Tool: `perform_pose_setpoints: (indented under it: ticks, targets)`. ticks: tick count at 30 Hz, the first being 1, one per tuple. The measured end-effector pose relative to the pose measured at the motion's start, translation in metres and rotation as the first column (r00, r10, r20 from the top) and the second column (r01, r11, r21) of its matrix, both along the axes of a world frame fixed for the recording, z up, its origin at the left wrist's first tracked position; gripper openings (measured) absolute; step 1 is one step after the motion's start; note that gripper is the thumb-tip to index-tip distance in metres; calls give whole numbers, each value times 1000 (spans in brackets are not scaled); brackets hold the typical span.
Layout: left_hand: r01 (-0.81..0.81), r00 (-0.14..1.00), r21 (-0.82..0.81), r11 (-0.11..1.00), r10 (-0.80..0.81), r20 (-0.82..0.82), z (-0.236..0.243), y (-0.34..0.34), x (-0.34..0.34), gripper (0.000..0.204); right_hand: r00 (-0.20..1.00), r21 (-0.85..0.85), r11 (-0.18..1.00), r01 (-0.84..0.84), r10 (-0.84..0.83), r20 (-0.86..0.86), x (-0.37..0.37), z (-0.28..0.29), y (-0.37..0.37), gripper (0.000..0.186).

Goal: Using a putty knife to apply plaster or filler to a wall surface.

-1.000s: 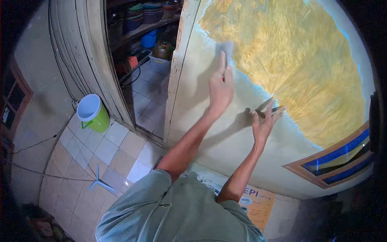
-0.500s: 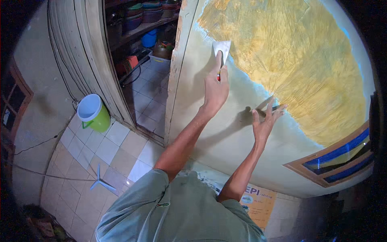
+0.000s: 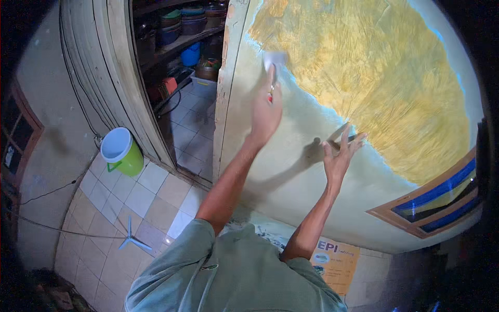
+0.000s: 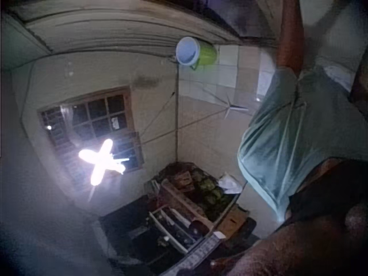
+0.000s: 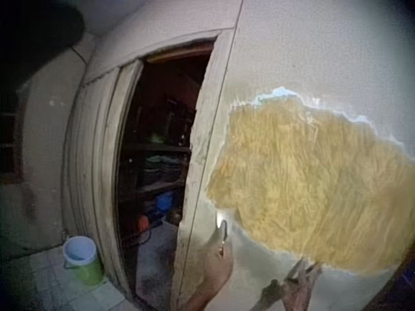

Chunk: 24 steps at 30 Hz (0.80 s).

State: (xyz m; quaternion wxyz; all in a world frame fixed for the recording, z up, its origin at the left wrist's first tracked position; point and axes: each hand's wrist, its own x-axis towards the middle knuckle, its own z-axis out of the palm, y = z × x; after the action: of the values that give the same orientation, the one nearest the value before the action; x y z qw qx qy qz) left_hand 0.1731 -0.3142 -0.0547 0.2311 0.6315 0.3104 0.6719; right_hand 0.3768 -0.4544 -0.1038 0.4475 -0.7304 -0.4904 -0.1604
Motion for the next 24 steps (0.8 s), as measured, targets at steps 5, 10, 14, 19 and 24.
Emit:
perform_pose_setpoints:
  ticks: [5, 10, 14, 19, 24]
  targets:
    - [44, 991, -10, 999, -42, 127, 37, 20, -9, 48, 999, 12, 1000, -1, 0, 32, 10, 4, -3, 92]
    - [97, 992, 65, 993, -102, 75, -13, -13, 14, 48, 1000, 20, 1000, -7, 7, 3, 4, 8, -8, 93]
    - [18, 1000, -79, 997, -16, 24, 16, -7, -1, 47, 999, 30, 999, 18, -19, 27, 4, 7, -13, 92]
    - [-17, 998, 7, 1000, 17, 53, 30, 9, -7, 47, 1000, 5, 1000, 18, -18, 9, 8, 12, -13, 94]
    - [106, 994, -99, 989, -102, 49, 1, -15, 6, 47, 998, 21, 999, 24, -25, 59, 12, 9, -13, 96]
